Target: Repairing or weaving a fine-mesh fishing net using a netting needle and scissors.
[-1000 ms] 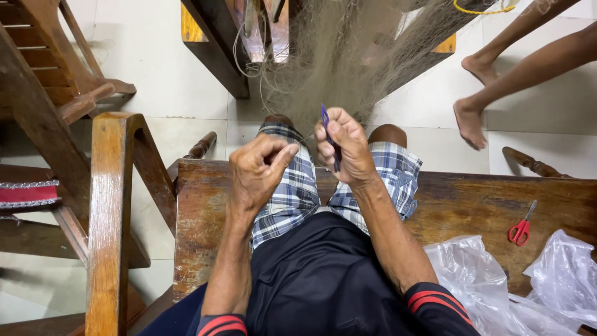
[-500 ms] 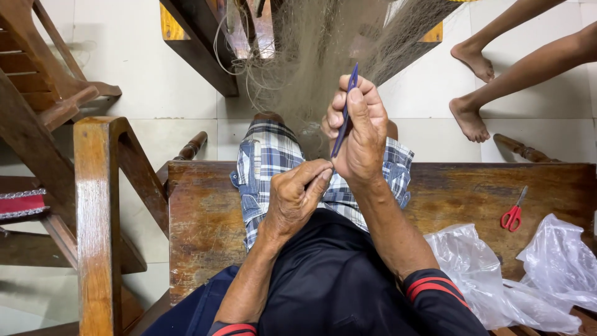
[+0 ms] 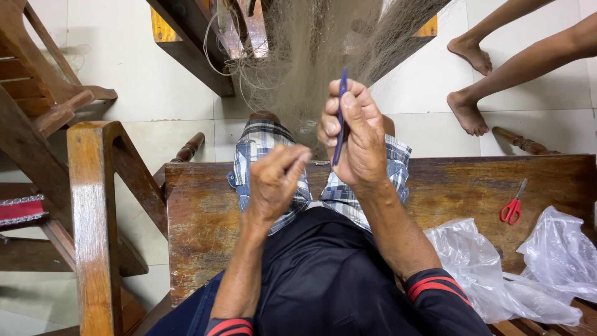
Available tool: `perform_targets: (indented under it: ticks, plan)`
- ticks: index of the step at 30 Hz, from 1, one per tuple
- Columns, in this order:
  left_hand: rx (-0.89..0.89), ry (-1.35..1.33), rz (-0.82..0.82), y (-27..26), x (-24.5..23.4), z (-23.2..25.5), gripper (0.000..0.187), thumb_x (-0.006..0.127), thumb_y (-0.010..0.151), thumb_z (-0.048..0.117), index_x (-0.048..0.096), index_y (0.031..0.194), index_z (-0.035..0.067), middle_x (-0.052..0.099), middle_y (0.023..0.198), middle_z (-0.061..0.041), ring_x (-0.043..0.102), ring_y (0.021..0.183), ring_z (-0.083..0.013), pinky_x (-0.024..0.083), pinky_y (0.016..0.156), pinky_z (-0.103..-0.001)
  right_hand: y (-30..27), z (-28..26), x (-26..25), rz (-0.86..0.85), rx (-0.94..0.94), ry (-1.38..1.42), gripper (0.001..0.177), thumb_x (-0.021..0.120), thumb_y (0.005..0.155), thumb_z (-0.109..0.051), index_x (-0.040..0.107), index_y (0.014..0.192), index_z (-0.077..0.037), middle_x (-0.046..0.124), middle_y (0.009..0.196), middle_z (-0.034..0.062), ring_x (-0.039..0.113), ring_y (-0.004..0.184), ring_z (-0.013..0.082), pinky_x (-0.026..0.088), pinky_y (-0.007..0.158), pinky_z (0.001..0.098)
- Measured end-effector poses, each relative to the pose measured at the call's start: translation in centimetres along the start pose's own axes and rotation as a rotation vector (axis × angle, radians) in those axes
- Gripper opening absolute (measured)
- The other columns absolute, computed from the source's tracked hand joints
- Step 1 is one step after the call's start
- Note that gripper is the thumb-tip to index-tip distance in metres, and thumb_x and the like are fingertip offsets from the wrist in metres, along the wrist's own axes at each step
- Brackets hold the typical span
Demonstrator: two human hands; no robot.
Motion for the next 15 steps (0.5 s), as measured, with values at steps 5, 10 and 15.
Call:
perform_targets:
  ticks: [5, 10, 15]
  plan:
    - [0.124, 0.313, 0.067, 2.2, -5.6, -2.4, 0.015, 0.092, 0.116, 0.021, 0.086, 0.112, 0.008, 0.063, 0.085, -0.006, 0.07, 0.072, -0.0199, 0.06, 0.063, -0.035, -0.2, 2.0, -3.3, -0.071, 0.208, -0.084, 0.027, 0.069, 0.123, -0.013, 0.057, 0.147, -0.007, 0.068, 0.099, 0.0089, 0.065, 0.068, 0.0089, 0.054, 0.054, 0.0215]
    - [0.276, 0.518, 0.059, 3.0, -5.4, -0.4, 0.017, 0.088, 0.116, 0.03, 0.082, 0.108, 0.016, 0.066, 0.09, -0.004, 0.078, 0.078, -0.0291, 0.065, 0.069, -0.04, -1.7, 7.2, -5.2, -0.14, 0.288, -0.214, 0.025, 0.067, 0.125, -0.025, 0.056, 0.141, -0.009, 0.068, 0.098, 0.0077, 0.063, 0.071, 0.0075, 0.051, 0.057, 0.0202]
    - [0.268, 0.473, 0.069, 3.3, -5.6, -1.2, 0.013, 0.084, 0.118, 0.026, 0.079, 0.11, 0.017, 0.062, 0.092, -0.004, 0.078, 0.076, -0.0319, 0.067, 0.07, -0.044, -3.7, 8.6, -3.8, -0.169, 0.337, -0.237, 0.029, 0.067, 0.124, -0.032, 0.058, 0.14, -0.009, 0.065, 0.095, 0.0068, 0.063, 0.075, 0.0099, 0.053, 0.06, 0.0218]
Point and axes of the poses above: each hand's wrist, its own y-axis towards the middle knuckle, its own x-axis out of the palm, z = x × y, the point moved 1 cm from there along y, towards the middle knuckle
